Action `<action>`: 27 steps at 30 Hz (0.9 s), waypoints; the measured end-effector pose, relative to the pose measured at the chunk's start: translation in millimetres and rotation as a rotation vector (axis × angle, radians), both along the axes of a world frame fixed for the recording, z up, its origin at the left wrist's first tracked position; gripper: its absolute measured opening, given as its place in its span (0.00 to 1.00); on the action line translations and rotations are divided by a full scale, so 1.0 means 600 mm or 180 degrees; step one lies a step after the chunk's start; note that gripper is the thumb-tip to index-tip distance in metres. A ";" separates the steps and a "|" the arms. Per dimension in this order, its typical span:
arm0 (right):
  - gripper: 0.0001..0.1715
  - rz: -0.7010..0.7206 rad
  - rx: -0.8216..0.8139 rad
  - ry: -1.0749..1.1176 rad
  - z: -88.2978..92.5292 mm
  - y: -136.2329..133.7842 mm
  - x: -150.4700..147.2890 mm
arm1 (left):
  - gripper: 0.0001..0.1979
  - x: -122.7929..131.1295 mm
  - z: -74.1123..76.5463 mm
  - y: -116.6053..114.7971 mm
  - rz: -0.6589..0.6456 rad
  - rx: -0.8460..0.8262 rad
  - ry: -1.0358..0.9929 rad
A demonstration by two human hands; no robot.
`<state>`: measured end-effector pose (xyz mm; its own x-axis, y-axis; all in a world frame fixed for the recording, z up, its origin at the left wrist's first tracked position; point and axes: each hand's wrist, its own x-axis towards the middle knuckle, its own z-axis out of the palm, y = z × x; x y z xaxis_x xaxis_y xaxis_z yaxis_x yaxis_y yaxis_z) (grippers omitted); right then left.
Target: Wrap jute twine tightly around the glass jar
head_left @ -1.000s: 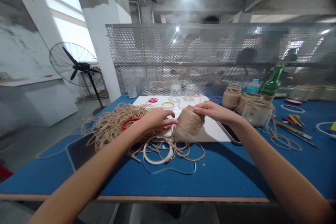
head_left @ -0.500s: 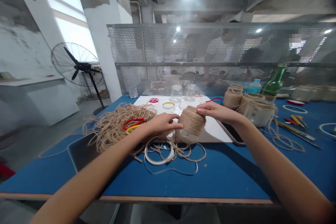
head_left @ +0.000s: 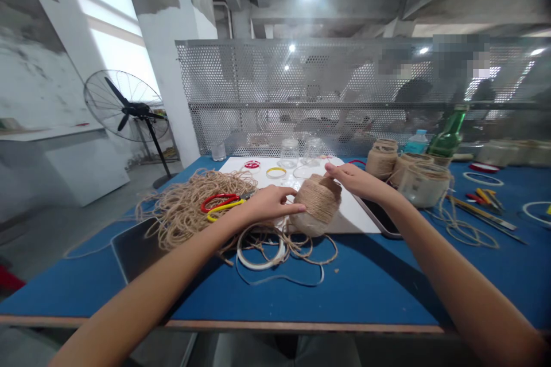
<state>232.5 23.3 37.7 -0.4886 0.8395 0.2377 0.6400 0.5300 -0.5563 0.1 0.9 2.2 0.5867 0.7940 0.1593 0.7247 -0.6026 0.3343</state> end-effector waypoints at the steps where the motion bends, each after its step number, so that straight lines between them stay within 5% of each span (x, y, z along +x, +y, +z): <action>1: 0.34 -0.0006 -0.0004 0.0005 -0.001 0.001 -0.001 | 0.27 0.001 -0.001 0.001 -0.0004 0.0038 0.0007; 13: 0.23 0.0532 -0.0463 0.0319 -0.004 -0.001 -0.002 | 0.30 0.003 0.000 -0.002 0.0045 0.0196 0.0148; 27: 0.22 0.1003 -0.0658 0.0439 -0.006 0.003 0.007 | 0.28 -0.007 0.005 0.001 -0.0124 0.0143 0.0177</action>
<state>236.6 25.2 34.1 -0.7050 0.6907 0.1610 0.3758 0.5564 -0.7411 -4.0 1.8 5.2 0.6259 0.7632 0.1605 0.7171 -0.6441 0.2662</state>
